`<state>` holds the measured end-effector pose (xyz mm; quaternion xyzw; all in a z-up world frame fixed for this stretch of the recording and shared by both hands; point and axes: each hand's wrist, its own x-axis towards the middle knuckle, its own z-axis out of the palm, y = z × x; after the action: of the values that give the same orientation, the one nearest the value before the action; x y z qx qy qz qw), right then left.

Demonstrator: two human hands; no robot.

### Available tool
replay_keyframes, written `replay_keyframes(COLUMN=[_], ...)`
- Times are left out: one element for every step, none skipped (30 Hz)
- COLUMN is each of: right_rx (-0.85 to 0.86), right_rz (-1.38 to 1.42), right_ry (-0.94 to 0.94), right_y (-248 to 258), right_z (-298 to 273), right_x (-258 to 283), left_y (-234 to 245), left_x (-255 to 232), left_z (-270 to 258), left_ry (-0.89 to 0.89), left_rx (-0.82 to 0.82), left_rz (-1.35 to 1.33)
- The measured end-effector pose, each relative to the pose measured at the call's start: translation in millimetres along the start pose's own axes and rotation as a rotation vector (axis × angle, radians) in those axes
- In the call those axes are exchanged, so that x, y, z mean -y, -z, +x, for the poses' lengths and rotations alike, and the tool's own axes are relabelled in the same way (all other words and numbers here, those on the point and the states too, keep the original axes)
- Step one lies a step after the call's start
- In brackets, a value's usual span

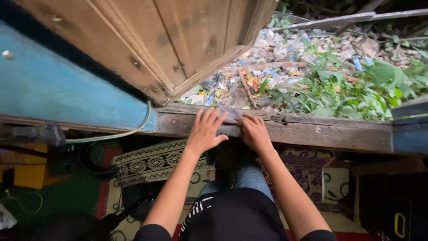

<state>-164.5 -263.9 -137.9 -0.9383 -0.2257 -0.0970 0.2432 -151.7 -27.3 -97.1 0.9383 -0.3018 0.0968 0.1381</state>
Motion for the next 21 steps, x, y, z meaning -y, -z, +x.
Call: replay_keyframes(right_rx=[-0.004, -0.01, -0.014, -0.015, -0.047, -0.08, -0.082, -0.089, -0.096, -0.097, -0.069, -0.043, -0.046, 0.111, 0.268, 0.264, 0.281, 0.301, 0.299, 0.292, 0.284], right_rz=[-0.005, -0.078, -0.151, -0.153, -0.148, -0.147, -0.154, -0.23, -0.305, -0.309, -0.355, -0.401, -0.403, -0.369, -0.33, -0.332, -0.314, -0.292, -0.291, -0.283, -0.276], right_ry=[-0.008, -0.001, 0.006, -0.004, -0.047, -0.091, -0.102, -0.181, -0.26, -0.273, -0.394, -0.511, -0.519, -0.648, -0.774, -0.785, -0.801, -0.817, -0.828, -0.814, -0.8], right_y=[3, 4, 4, 5, 7, 10, 20, 29, 38, 42, 46, 50, 47, 46, 45, 45, 44, 43, 42, 41, 40], right_z=[-4, -9, -15, -23, -30, -37, -43, -51, -59, -71, -82, -91, -98, -107, -116, -116, -115, -115, -117, -117, -117], right_x=[-8, -15, -21, -29, -37, -47, -54, -59, -63, -72, -80, -89, -99, -110, -120, -122, -124, -124, -125, -127, -129], left_y=[-11, -23, -34, -41, -48, -57, -55, -54, -52, -59, -66, -73, -78, -85, -92, -93, -95, -96, -97, -97, -98], left_x=[-5, -10, -14, -16, -17, -20, -21, -24, -26, -29, -32, -33, -36, -42, -48, -53, -58, -63, -63, -61, -59], left_z=[5, 7, 9, 6, 3, 4, 4, 2, 0, -1, -1, -1, 3, 6, 10, 12, 15, 16, 13, 12, 10], left_ry=[-0.01, -0.007, -0.005, -0.013, 0.0, 0.01, -0.002, 0.01, 0.023, 0.012, 0.042, 0.074, 0.065, 0.057, 0.049, 0.038, 0.029, 0.02, 0.01, -0.003, -0.017], left_rx=[0.0, 0.087, 0.174, 0.179, 0.163, 0.143, 0.145, 0.083, 0.022, 0.026, 0.004, -0.022, -0.021, -0.022, -0.022, -0.021, -0.039, -0.053, -0.049, -0.058, -0.068], left_rz=[-0.004, -0.032, -0.059, -0.063, -0.034, -0.007, -0.013, -0.004, 0.005, -0.001, -0.001, 0.002, 0.0, -0.004, -0.007, -0.011, -0.011, -0.01, -0.014, 0.02, 0.053])
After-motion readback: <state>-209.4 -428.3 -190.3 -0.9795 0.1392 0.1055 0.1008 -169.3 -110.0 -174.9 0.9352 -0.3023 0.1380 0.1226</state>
